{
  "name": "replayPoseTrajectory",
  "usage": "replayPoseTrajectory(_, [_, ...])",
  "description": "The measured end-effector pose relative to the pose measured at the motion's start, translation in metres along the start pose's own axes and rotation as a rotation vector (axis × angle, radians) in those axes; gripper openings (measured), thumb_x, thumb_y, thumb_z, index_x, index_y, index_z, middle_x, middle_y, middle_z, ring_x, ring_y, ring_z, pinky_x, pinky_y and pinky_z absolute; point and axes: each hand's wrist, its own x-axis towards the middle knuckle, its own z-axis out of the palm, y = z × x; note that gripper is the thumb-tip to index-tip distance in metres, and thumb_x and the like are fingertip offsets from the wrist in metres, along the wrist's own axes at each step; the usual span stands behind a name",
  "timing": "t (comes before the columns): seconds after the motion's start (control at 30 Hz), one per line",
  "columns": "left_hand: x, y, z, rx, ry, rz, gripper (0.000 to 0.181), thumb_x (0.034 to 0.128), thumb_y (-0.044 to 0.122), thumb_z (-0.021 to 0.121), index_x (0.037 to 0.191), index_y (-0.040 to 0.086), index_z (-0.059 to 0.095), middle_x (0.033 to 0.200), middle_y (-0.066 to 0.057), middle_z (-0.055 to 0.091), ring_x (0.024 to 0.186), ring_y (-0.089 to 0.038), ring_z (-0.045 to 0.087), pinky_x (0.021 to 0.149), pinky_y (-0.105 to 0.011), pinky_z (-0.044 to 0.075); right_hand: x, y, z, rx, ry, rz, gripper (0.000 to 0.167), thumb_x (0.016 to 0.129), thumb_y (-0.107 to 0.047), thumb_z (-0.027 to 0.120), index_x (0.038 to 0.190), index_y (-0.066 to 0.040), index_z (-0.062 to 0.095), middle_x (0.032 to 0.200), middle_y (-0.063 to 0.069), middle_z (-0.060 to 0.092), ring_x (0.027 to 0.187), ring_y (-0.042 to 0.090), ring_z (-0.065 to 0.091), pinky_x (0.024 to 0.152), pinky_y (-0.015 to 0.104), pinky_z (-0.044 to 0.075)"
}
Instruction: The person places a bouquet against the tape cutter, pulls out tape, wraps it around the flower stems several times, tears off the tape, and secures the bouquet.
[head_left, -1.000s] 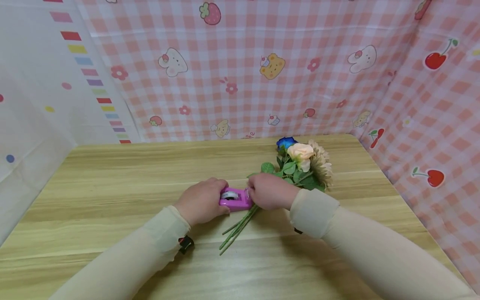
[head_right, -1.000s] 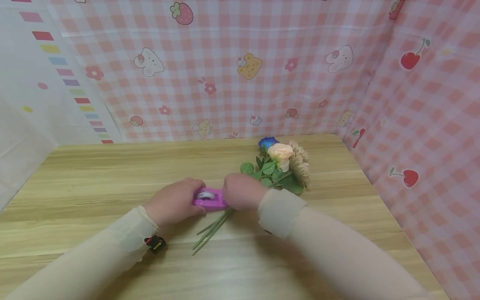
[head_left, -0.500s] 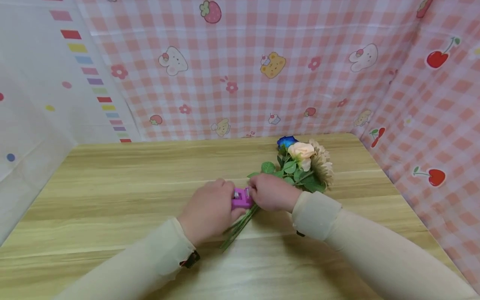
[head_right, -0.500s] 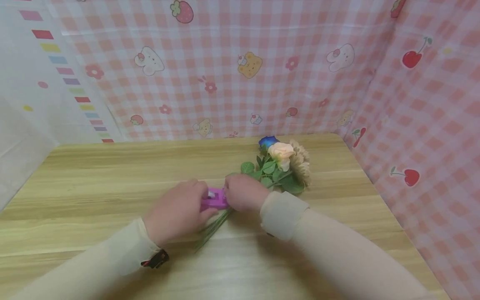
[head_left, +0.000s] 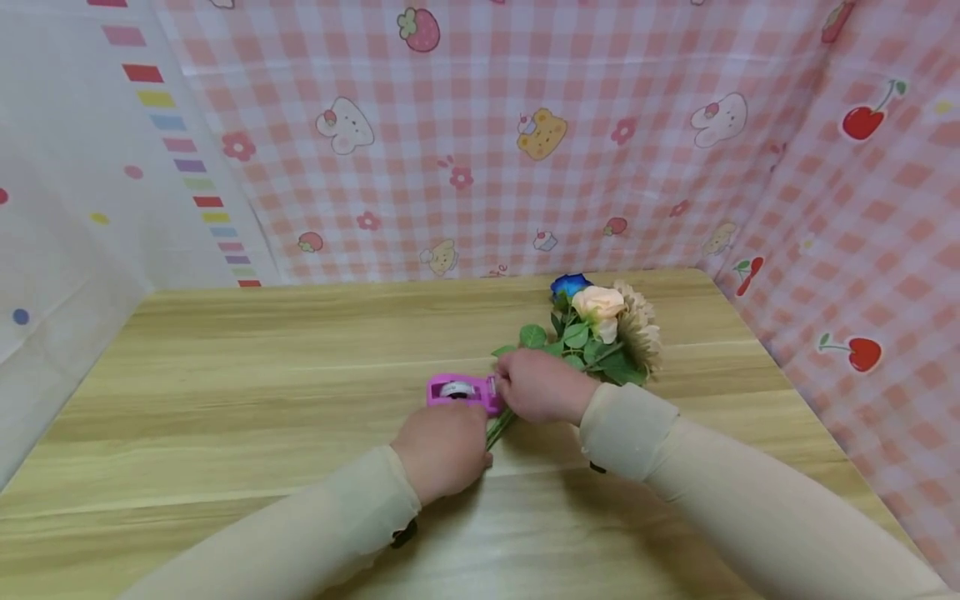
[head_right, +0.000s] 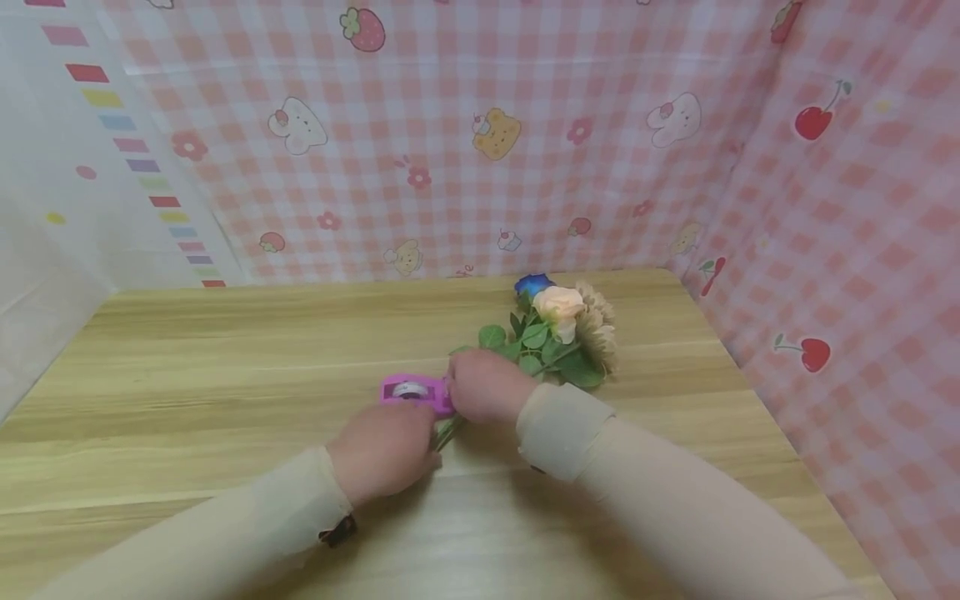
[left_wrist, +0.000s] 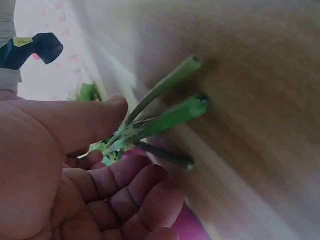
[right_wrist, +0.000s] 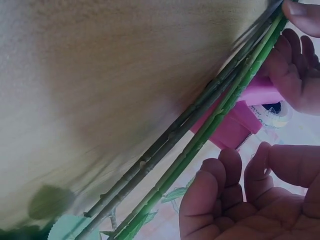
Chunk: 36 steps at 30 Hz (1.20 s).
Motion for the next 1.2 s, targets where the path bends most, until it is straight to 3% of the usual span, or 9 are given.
replayPoseTrajectory(0.13, [0.003, 0.001, 0.003, 0.030, -0.009, -0.002, 0.030, 0.0928, 0.037, 0.078, 0.093, 0.009, 0.066, 0.085, -0.005, 0.070, 0.068, -0.020, 0.066, 0.062, -0.043, 0.060, 0.000, 0.000, 0.000, -0.001, -0.010, 0.005, 0.023, 0.110, -0.021, 0.051, 0.093, -0.011, 0.063, 0.081, 0.005, 0.062, 0.070, 0.017, 0.058, 0.063, 0.031, 0.050])
replayPoseTrajectory(0.33, [0.003, 0.004, 0.007, 0.050, 0.008, 0.016, 0.014, 0.0968, 0.017, 0.064, 0.084, 0.012, 0.061, 0.073, -0.003, 0.064, 0.057, -0.016, 0.056, 0.052, -0.039, 0.055, 0.001, 0.001, 0.000, -0.013, -0.013, 0.000, 0.023, 0.110, -0.022, 0.051, 0.095, -0.011, 0.064, 0.080, 0.005, 0.061, 0.070, 0.017, 0.058, 0.063, 0.031, 0.050])
replayPoseTrajectory(0.8, [0.010, 0.006, 0.012, 0.061, -0.009, 0.052, 0.019, 0.0968, 0.014, 0.061, 0.078, 0.013, 0.064, 0.073, -0.002, 0.067, 0.061, -0.017, 0.063, 0.060, -0.039, 0.059, 0.001, 0.001, 0.000, -0.018, -0.015, 0.006, 0.023, 0.110, -0.021, 0.050, 0.095, -0.011, 0.063, 0.085, 0.005, 0.063, 0.075, 0.019, 0.058, 0.065, 0.032, 0.049])
replayPoseTrajectory(0.97, [0.011, 0.004, 0.013, 0.003, -0.036, 0.047, 0.015, 0.0975, 0.015, 0.060, 0.084, 0.011, 0.065, 0.078, -0.003, 0.067, 0.062, -0.017, 0.062, 0.063, -0.037, 0.059, 0.000, 0.001, 0.000, 0.001, 0.000, 0.008, 0.023, 0.110, -0.021, 0.051, 0.092, -0.012, 0.063, 0.084, 0.005, 0.062, 0.074, 0.018, 0.059, 0.064, 0.032, 0.049])
replayPoseTrajectory(1.2, [0.010, -0.002, 0.014, -0.156, -0.079, 0.038, 0.011, 0.0987, 0.010, 0.059, 0.104, 0.000, 0.060, 0.081, -0.004, 0.062, 0.067, -0.015, 0.058, 0.063, -0.032, 0.056, -0.001, 0.000, 0.002, 0.037, 0.014, 0.016, 0.023, 0.109, -0.024, 0.054, 0.089, -0.013, 0.061, 0.082, 0.005, 0.061, 0.073, 0.019, 0.058, 0.064, 0.032, 0.049])
